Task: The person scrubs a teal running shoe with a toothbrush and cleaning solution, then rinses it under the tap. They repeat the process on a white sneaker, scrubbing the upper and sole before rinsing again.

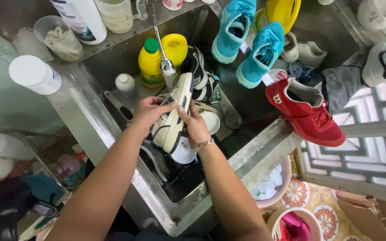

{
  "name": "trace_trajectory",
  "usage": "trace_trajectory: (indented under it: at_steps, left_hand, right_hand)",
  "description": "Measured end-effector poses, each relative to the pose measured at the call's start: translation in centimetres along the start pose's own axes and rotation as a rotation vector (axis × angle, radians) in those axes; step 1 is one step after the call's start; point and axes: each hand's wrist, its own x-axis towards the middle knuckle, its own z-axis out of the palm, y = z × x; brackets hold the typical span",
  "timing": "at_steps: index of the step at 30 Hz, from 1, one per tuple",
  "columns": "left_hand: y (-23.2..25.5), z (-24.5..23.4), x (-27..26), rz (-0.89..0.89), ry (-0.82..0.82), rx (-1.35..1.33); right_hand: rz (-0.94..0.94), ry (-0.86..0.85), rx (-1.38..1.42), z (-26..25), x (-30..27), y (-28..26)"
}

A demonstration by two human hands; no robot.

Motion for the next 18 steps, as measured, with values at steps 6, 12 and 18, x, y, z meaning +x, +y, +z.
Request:
trace_trajectory:
  at_steps: [6,12,18]
  left_hand:
    - [1.8,1.1,-2.2,0.250,-0.315,0.192]
    - [2.2,3.0,-3.3,0.579,-0.201,0.172]
    - [0.6,2.7,-1.9,0.611,0.053,0.544]
  right_hand:
    - [-0.223,0.084,0.138,-0.6,-0.9,-2.6]
    - [-0.105,0.024,0.179,-1.5,-0.7,-2.3]
    - [-0.103,-0.021,0.275,-0.9,0.5,-1.2]
